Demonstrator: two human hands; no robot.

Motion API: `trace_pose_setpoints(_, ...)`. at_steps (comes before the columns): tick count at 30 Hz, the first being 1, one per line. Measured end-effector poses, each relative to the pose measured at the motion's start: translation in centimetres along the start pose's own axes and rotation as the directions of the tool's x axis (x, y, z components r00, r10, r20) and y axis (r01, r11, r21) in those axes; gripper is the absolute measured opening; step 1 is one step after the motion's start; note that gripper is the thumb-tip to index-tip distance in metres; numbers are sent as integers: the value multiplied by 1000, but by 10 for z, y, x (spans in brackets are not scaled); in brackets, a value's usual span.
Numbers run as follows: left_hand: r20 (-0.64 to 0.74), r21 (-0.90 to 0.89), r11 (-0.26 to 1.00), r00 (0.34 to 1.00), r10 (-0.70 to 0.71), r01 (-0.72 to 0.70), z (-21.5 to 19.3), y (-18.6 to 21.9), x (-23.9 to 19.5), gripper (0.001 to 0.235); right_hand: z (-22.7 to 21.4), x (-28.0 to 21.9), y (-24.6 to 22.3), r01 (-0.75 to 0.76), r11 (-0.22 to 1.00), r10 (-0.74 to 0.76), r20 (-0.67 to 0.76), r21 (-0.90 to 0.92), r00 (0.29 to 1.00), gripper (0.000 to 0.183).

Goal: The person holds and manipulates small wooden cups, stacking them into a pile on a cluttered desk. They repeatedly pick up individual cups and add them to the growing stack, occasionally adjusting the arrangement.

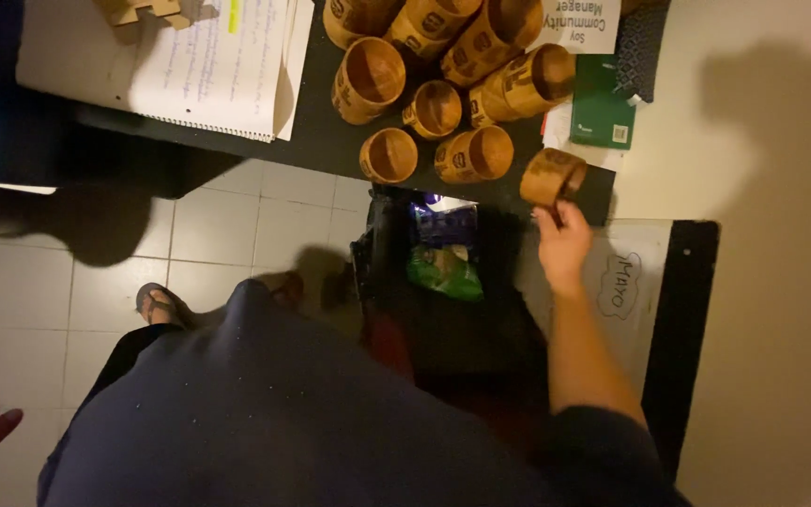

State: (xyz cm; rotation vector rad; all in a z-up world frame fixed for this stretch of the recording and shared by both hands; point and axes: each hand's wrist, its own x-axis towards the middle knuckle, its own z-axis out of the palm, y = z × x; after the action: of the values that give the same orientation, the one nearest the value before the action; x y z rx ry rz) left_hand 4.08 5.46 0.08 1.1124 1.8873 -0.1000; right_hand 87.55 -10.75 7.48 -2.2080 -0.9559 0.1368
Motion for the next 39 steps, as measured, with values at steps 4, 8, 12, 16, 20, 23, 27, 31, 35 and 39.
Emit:
trace_pose_setpoints(4,107,-8,989,984,145,-145,0,148,-68,59,-30,-48,-89,-118,991,120,27,-61,992,24)
trace_pose_setpoints(8,396,-295,881,791,466,-371,2,296,-154,73,-12,-93,-159,335,924,-359,113,187,927,10)
trace_pose_setpoints(12,621,-525,562,164,767,-639,12,394,-233,111,-12,-119,-289,-161,846,-155,524,509,838,78)
trace_pose_setpoints(16,544,-639,395,-24,839,-659,33,411,-244,103,19,-118,-279,424,782,-600,368,456,711,29)
trace_pose_setpoints(20,455,-672,508,242,857,-538,36,395,-222,96,40,-116,-261,398,794,-571,339,459,748,70)
trace_pose_setpoints(23,404,-607,620,479,779,-497,20,372,-205,97,64,-102,-225,211,883,-369,343,419,863,67)
trace_pose_setpoints(27,320,-507,770,746,585,-386,-3,339,-188,96,92,-71,-161,-62,997,40,413,39,910,55)
trace_pose_setpoints(31,224,-544,764,816,532,-348,-9,298,-176,91,122,-46,-148,-201,978,204,498,-61,843,68)
trace_pose_setpoints(35,159,-603,761,898,411,-241,-15,283,-177,89,144,-26,-138,-319,946,298,521,-51,800,78)
trace_pose_setpoints(39,62,-632,713,897,438,-304,-18,259,-163,86,132,-22,-156,-359,931,345,468,-62,814,78)
